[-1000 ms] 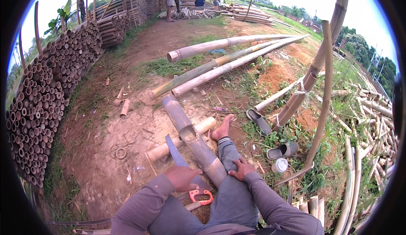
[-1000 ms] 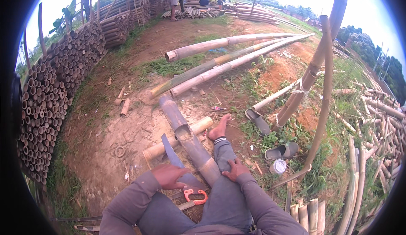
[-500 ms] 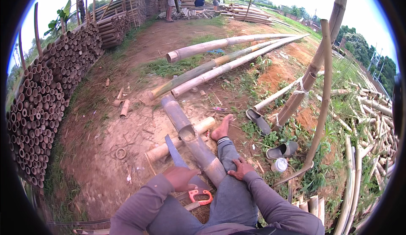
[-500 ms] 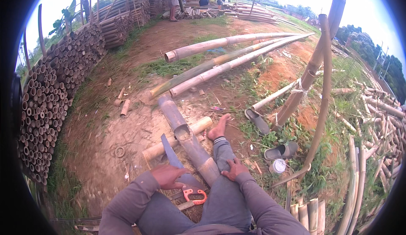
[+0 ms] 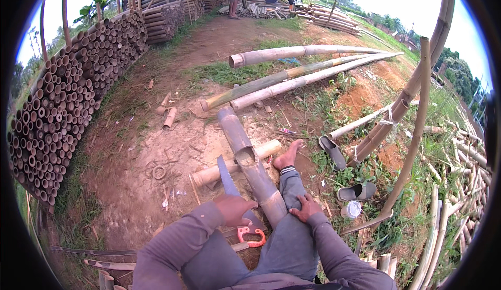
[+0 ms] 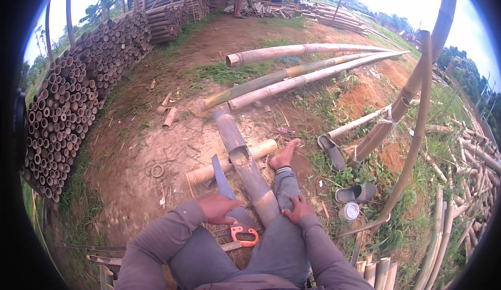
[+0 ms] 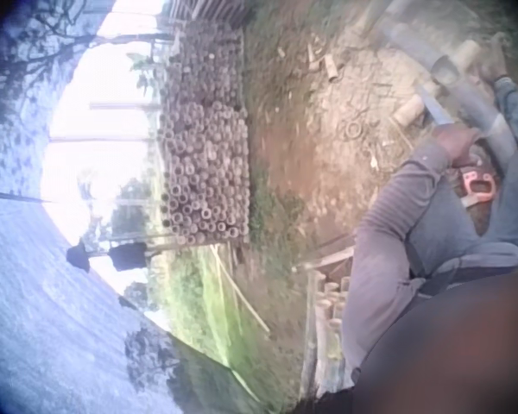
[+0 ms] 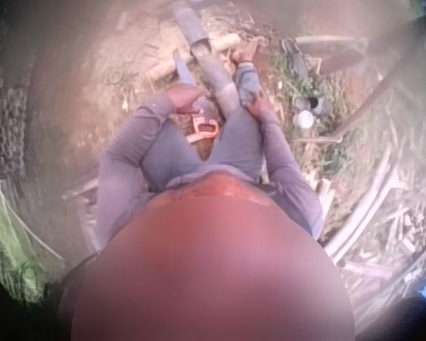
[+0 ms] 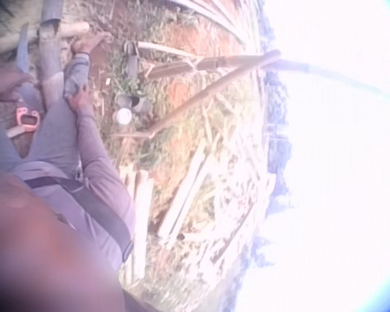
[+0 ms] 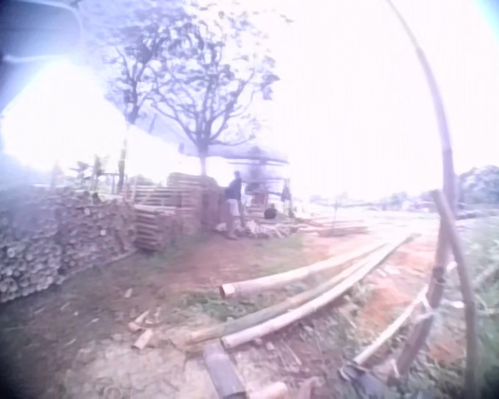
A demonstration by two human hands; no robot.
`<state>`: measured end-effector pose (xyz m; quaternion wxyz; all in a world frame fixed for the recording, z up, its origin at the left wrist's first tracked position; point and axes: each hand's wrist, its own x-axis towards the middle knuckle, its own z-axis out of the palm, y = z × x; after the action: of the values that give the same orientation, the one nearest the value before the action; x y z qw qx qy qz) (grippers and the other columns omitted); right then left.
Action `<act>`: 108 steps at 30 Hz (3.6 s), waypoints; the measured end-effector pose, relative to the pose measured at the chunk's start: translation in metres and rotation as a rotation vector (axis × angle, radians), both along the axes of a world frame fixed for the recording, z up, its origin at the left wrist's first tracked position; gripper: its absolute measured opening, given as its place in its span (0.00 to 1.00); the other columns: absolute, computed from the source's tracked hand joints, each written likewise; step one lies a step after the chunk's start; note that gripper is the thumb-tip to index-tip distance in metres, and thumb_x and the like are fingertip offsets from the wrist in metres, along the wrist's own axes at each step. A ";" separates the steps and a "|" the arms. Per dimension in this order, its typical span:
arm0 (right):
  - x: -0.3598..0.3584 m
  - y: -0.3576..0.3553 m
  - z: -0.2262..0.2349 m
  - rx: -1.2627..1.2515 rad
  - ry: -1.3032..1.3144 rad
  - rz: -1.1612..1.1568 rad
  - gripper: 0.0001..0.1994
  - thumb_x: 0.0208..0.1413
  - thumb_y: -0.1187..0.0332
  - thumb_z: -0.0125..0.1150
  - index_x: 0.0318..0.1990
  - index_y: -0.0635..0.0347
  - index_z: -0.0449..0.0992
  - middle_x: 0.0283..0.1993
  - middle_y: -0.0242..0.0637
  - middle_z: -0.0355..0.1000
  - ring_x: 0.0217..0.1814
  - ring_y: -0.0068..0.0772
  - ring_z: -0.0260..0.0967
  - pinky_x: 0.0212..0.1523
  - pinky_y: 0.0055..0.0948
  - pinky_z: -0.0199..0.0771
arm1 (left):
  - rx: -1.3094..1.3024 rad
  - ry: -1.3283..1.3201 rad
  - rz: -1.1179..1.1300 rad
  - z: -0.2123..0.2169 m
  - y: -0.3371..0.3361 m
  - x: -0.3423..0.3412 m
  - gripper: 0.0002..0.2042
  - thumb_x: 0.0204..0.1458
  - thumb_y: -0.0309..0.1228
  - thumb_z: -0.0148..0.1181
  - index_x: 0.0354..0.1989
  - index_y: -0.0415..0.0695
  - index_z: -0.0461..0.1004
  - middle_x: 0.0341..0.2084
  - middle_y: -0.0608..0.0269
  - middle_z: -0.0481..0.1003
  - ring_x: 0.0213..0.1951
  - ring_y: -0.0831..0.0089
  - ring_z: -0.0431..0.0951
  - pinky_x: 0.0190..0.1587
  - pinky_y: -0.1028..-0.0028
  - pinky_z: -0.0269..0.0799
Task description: The person sits on the ground and uses a hand saw to cut a long bamboo pole into shorter sections. They position the pole between their legs and saw through it repeatedly.
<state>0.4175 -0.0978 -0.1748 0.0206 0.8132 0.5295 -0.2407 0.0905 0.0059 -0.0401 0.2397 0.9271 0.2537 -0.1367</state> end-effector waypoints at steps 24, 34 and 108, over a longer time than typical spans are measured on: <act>0.005 0.001 -0.006 -0.005 0.045 -0.027 0.42 0.58 0.39 0.63 0.77 0.40 0.59 0.83 0.46 0.47 0.78 0.57 0.59 0.75 0.48 0.64 | -0.008 -0.077 -0.008 0.003 0.001 -0.001 0.32 0.57 0.49 0.68 0.67 0.52 0.68 0.53 0.46 0.79 0.54 0.46 0.80 0.55 0.51 0.74; 0.003 0.002 -0.005 0.003 0.026 -0.015 0.43 0.57 0.38 0.64 0.77 0.42 0.59 0.83 0.47 0.47 0.77 0.55 0.60 0.74 0.47 0.65 | -0.009 -0.026 0.003 0.002 0.000 -0.002 0.33 0.57 0.50 0.66 0.69 0.52 0.67 0.53 0.51 0.80 0.56 0.51 0.80 0.55 0.53 0.75; 0.005 0.002 -0.011 0.033 -0.016 0.024 0.44 0.55 0.38 0.66 0.76 0.44 0.62 0.82 0.47 0.51 0.76 0.56 0.61 0.73 0.47 0.66 | -0.054 -0.074 0.016 0.004 0.004 -0.004 0.31 0.56 0.48 0.67 0.66 0.50 0.70 0.49 0.49 0.81 0.53 0.48 0.81 0.54 0.51 0.76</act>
<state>0.4229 -0.0958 -0.1857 0.0143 0.8090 0.5428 -0.2251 0.0865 0.0096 -0.0357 0.2751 0.9226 0.2484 -0.1071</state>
